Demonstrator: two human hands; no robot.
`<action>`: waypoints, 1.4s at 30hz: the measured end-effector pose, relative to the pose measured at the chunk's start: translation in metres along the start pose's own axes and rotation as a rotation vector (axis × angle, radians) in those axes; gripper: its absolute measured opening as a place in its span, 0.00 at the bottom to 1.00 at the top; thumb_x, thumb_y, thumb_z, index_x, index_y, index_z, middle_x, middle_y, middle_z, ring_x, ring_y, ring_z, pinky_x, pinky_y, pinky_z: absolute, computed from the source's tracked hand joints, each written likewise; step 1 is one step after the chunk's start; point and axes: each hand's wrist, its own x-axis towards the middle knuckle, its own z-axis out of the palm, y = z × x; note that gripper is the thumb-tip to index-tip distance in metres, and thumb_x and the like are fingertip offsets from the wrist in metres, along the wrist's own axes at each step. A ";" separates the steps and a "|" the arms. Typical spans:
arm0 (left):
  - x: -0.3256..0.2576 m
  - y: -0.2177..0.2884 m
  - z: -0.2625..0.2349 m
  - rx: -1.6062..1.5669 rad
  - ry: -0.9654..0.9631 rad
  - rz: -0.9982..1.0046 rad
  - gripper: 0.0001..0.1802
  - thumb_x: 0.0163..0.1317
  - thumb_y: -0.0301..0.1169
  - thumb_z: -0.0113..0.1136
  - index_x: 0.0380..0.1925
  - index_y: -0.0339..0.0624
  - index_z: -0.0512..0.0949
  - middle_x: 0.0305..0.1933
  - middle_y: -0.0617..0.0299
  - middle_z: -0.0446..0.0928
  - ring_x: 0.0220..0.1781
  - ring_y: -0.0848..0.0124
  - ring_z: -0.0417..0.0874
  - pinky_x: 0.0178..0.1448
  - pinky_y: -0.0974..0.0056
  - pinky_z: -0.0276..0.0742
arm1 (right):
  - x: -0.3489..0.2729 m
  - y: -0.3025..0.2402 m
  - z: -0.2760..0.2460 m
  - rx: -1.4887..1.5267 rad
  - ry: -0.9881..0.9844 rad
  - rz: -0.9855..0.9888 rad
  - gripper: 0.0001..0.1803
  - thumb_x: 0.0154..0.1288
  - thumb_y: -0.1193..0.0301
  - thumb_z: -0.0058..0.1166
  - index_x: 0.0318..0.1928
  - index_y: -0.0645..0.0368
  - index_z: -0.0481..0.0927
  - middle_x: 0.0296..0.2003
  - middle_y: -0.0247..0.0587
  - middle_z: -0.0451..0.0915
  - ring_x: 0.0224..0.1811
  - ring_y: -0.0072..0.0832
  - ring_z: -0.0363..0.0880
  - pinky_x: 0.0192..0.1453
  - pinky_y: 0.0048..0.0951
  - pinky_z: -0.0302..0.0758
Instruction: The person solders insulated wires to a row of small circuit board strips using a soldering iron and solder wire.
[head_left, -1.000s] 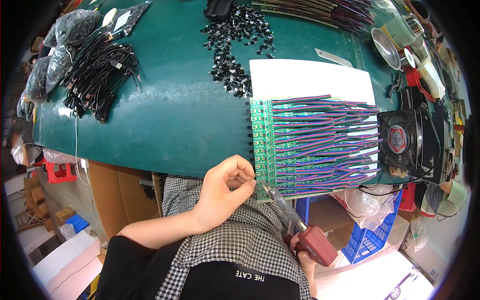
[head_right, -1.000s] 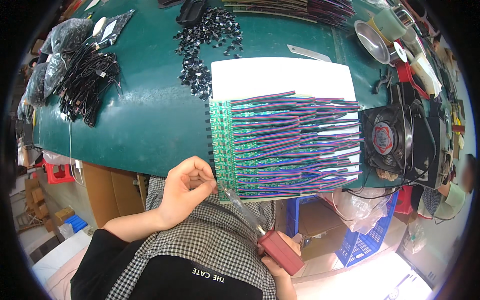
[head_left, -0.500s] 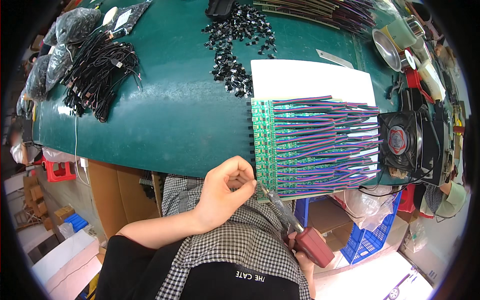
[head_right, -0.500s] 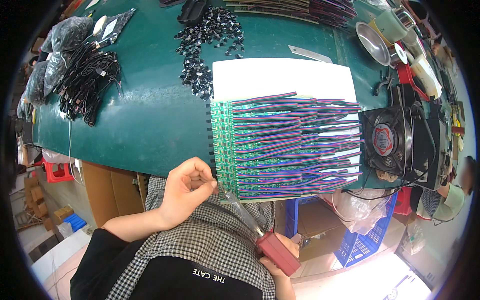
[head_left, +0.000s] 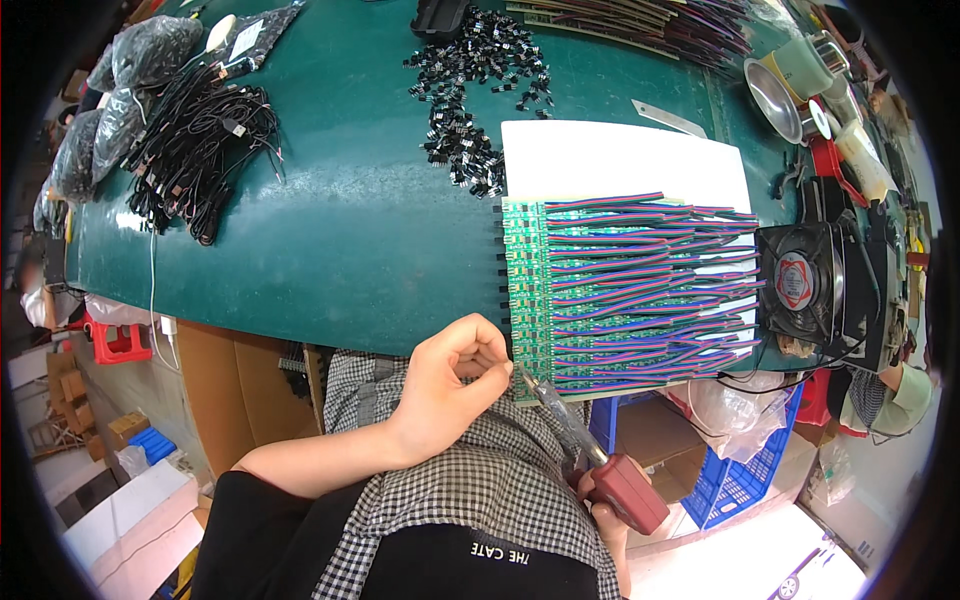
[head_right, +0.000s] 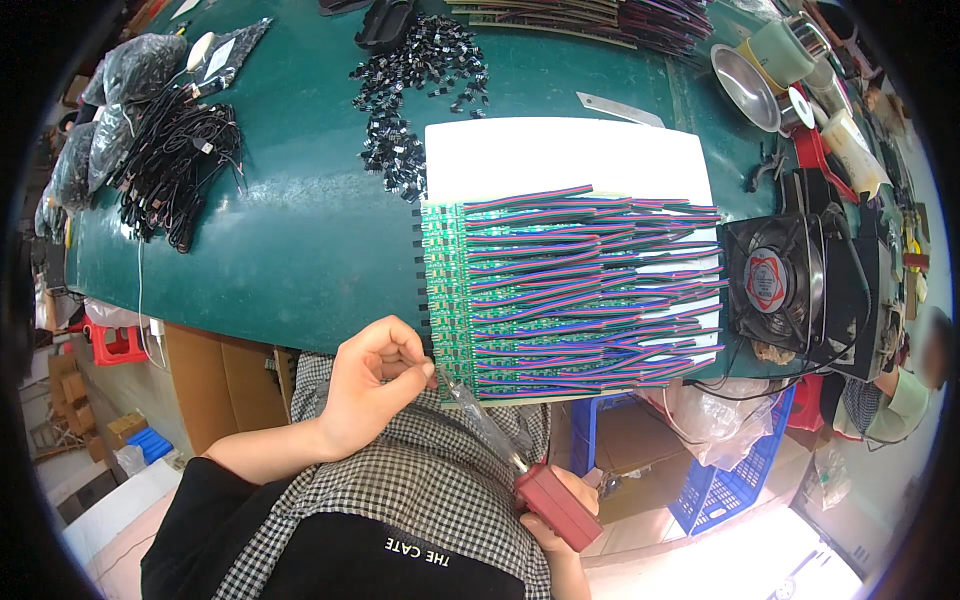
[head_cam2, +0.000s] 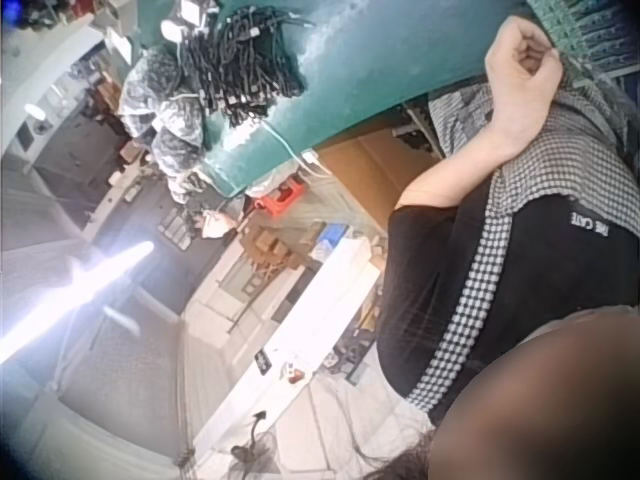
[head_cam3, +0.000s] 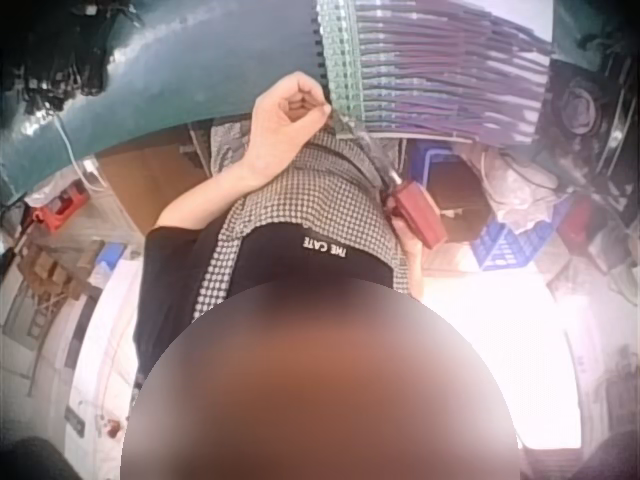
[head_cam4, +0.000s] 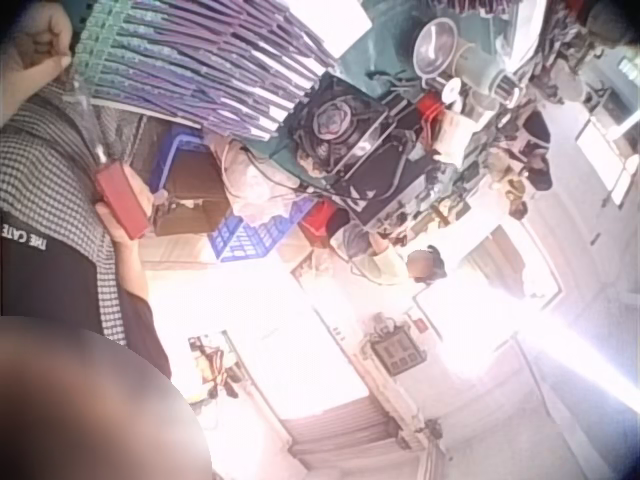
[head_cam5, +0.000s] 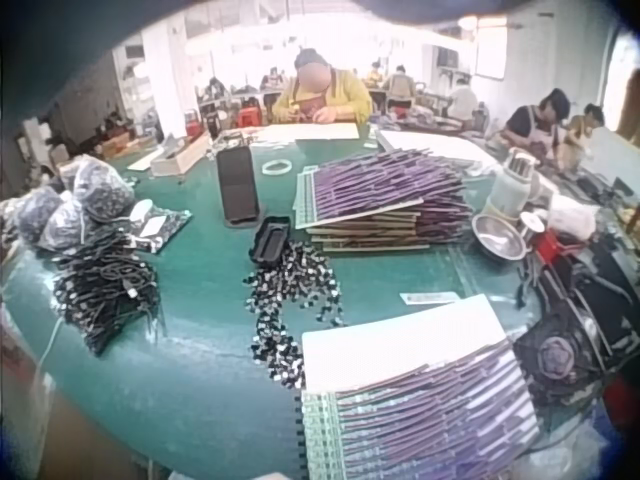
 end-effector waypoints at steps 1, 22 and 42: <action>0.000 0.000 0.000 0.000 0.001 0.000 0.05 0.58 0.17 0.54 0.30 0.37 0.69 0.30 0.67 0.74 0.34 0.82 0.76 0.39 0.73 0.74 | 0.001 -0.002 0.000 0.001 -0.001 -0.001 0.43 0.41 0.39 0.66 0.48 0.62 0.76 0.36 0.40 0.82 0.36 0.37 0.82 0.43 0.34 0.76; 0.002 0.003 -0.009 0.164 0.019 0.107 0.07 0.62 0.18 0.51 0.36 0.36 0.65 0.28 0.63 0.72 0.31 0.77 0.77 0.39 0.72 0.75 | 0.138 -0.084 -0.071 0.252 1.109 -0.325 0.17 0.65 0.72 0.53 0.53 0.61 0.71 0.33 0.32 0.75 0.26 0.15 0.69 0.24 0.16 0.66; 0.120 0.049 -0.071 0.975 0.202 0.446 0.09 0.50 0.23 0.63 0.33 0.36 0.78 0.26 0.61 0.74 0.24 0.72 0.73 0.32 0.66 0.70 | 0.105 -0.113 -0.041 0.538 1.277 -0.315 0.28 0.67 0.50 0.43 0.58 0.59 0.63 0.35 0.33 0.67 0.27 0.17 0.61 0.29 0.18 0.62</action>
